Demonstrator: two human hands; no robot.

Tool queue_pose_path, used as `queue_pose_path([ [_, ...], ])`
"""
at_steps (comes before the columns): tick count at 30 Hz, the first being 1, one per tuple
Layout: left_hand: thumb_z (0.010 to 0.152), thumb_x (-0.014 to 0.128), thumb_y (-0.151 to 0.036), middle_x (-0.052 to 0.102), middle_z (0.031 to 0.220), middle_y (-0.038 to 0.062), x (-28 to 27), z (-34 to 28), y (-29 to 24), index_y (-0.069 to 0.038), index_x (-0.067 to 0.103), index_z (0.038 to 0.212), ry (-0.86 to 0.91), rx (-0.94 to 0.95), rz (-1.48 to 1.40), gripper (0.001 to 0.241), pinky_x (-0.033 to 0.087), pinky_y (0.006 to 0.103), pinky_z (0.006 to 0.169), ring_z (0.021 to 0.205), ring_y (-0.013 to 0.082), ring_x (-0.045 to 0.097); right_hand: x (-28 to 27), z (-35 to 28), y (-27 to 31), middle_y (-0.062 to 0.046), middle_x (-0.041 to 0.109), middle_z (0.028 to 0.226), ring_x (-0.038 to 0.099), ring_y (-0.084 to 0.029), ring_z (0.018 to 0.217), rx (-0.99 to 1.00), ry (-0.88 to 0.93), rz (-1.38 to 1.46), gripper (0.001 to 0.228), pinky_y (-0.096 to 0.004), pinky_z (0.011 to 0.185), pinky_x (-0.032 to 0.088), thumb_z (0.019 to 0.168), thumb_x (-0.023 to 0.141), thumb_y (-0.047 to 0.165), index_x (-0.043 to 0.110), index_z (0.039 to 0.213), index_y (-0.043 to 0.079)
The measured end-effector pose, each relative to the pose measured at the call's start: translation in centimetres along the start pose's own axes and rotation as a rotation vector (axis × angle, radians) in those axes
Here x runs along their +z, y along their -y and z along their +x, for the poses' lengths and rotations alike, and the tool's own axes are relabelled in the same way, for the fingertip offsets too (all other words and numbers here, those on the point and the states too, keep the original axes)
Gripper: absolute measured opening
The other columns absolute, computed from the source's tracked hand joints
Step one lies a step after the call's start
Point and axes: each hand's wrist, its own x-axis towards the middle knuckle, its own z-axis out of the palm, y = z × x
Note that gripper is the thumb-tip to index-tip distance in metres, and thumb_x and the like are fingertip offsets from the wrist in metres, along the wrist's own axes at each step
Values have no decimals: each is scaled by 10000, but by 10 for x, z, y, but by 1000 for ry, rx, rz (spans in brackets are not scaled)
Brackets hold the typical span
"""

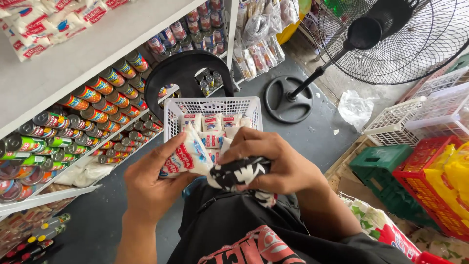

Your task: Wipe down individual bags of sugar with a cloth and organize them on a grocery store shelf.

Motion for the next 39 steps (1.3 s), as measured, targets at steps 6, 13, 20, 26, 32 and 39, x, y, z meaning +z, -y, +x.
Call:
queue_pose_path([
  [6,649,967,-237,753,938,86,-4,3,-7,-109,690,1291,48,21,88,710,576,298,681,764,174,739,9,8,-2,-107,711,1138,685,-252,1065,56,-78,-33,439,-366,958,541,809,807,116,721,1230,28],
  [13,670,947,-342,754,1077,116,1,-1,-12,-43,625,1325,34,162,43,789,616,325,776,892,208,763,24,19,-23,-87,695,1138,672,-221,1094,56,-265,-18,393,-345,979,513,853,782,72,692,1233,28],
  [20,769,943,-322,736,1214,91,27,-17,3,-50,459,1454,-19,-53,-393,881,613,302,945,1084,182,745,45,39,-59,-54,693,1176,642,-135,1096,224,-526,370,390,-291,981,521,938,718,-2,633,1317,15],
  [26,977,550,-616,666,1267,110,59,12,54,22,529,1419,-247,-628,-1164,776,527,339,992,1124,196,655,76,32,-110,-78,685,1217,654,-150,1089,323,-647,971,349,-321,971,537,1016,617,8,579,1362,16],
  [32,1032,506,-430,665,1328,137,66,-8,99,13,530,1441,-136,-830,-1607,603,518,414,1091,1209,256,664,66,19,-117,-67,671,1263,618,-132,1162,293,-613,770,351,-303,1037,507,1036,638,1,581,1383,-4],
  [39,1060,523,-385,667,1314,165,80,-38,113,-10,512,1452,54,-856,-1865,543,569,417,1016,1153,279,688,40,21,-76,-40,669,1298,619,-104,1187,179,-467,371,407,-274,1081,509,993,712,9,602,1385,10],
])
